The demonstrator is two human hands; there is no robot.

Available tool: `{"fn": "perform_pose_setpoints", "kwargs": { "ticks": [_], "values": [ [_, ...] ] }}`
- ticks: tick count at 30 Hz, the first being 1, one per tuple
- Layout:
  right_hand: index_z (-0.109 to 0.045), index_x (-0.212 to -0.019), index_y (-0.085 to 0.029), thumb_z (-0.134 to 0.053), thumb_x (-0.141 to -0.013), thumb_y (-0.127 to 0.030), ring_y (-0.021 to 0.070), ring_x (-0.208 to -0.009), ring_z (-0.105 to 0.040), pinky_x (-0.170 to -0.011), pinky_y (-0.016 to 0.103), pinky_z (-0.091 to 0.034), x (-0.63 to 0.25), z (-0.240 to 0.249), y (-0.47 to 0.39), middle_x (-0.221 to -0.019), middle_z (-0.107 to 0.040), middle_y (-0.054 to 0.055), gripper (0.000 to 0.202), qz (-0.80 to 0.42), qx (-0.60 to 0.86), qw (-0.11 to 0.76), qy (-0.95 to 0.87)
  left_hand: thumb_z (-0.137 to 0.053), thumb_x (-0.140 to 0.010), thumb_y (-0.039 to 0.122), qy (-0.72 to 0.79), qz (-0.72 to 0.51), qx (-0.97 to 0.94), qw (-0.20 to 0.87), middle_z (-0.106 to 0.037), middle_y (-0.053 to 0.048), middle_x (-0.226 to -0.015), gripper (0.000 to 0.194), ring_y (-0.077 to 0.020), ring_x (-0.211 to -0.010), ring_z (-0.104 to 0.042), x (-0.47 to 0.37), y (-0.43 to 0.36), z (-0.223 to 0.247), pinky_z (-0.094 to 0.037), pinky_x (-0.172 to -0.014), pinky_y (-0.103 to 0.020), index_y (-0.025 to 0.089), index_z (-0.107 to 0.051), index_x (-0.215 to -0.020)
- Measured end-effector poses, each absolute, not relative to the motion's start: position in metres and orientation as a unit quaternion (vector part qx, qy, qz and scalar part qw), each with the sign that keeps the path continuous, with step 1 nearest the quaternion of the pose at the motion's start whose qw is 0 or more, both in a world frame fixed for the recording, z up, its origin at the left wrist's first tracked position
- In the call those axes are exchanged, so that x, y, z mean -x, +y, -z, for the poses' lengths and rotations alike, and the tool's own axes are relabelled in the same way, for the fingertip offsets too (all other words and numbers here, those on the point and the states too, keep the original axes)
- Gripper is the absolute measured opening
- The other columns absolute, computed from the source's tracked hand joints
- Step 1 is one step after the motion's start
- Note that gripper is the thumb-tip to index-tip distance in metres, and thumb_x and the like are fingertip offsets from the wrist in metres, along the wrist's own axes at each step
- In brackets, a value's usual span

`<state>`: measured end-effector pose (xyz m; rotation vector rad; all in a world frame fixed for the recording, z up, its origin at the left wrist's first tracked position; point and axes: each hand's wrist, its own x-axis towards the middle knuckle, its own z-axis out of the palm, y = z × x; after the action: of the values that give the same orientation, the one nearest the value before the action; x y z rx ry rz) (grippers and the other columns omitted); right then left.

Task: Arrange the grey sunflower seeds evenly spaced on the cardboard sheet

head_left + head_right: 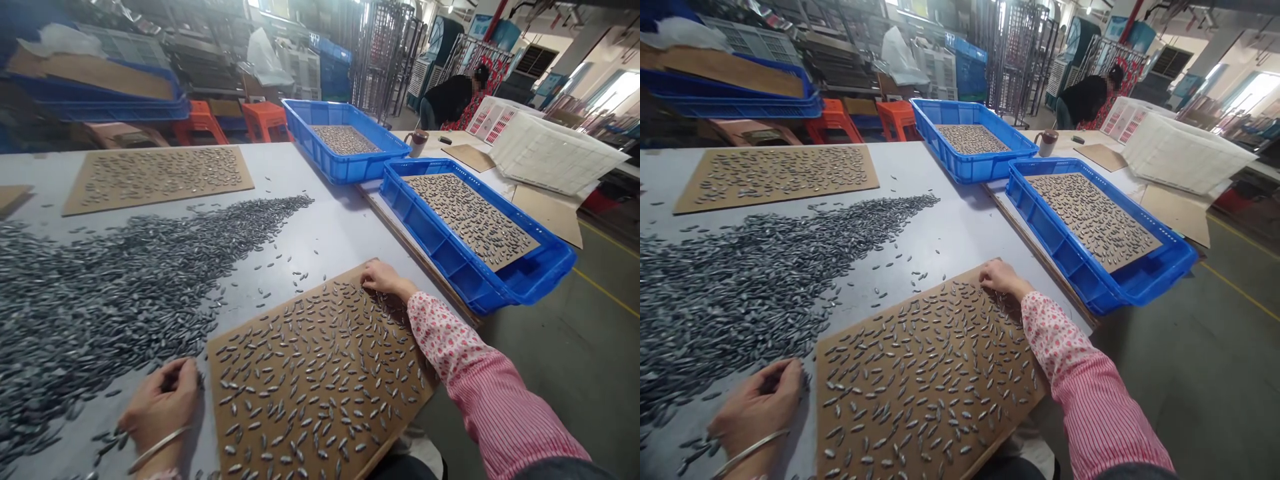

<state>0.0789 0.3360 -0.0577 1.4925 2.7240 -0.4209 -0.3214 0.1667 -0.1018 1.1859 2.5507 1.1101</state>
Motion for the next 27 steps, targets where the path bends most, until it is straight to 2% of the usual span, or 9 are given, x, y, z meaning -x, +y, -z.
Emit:
{"fn": "perform_pose_setpoints", "kwargs": {
  "ticks": [10, 19, 27],
  "values": [
    [-0.065, -0.088, -0.016, -0.057, -0.086, -0.027, 0.0184, -0.090, -0.049, -0.076, 0.028, -0.035, -0.075, 0.062, 0.321, -0.094, -0.060, 0.008, 0.013, 0.053, -0.486, 0.009, 0.872, -0.049, -0.065, 0.046, 0.842, -0.359, -0.396, 0.070, -0.054, -0.001, -0.067, 0.036, -0.0157, -0.064, -0.051, 0.320, 0.166, 0.099, -0.044, -0.071, -0.029, 0.018, -0.064, -0.081],
    [-0.062, -0.088, -0.018, -0.057, -0.086, -0.026, 0.0164, -0.088, -0.049, -0.076, 0.027, -0.034, -0.081, 0.067, 0.315, -0.091, -0.060, 0.004, 0.010, 0.072, -0.505, -0.034, 0.859, -0.047, -0.064, 0.046, 0.835, -0.361, -0.411, 0.059, -0.057, -0.003, -0.072, 0.038, -0.0161, -0.067, -0.054, 0.318, 0.166, 0.093, -0.046, -0.074, -0.030, 0.016, -0.064, -0.080],
    [-0.065, -0.086, -0.019, -0.056, -0.086, -0.027, 0.0187, -0.091, -0.050, -0.075, 0.029, -0.034, -0.074, 0.067, 0.318, -0.093, -0.061, 0.006, 0.012, 0.058, -0.508, -0.005, 0.859, -0.048, -0.063, 0.048, 0.844, -0.361, -0.389, 0.072, -0.053, -0.001, -0.067, 0.037, -0.0167, -0.066, -0.053, 0.319, 0.167, 0.095, -0.046, -0.076, -0.032, 0.018, -0.063, -0.079]
  ]
}}
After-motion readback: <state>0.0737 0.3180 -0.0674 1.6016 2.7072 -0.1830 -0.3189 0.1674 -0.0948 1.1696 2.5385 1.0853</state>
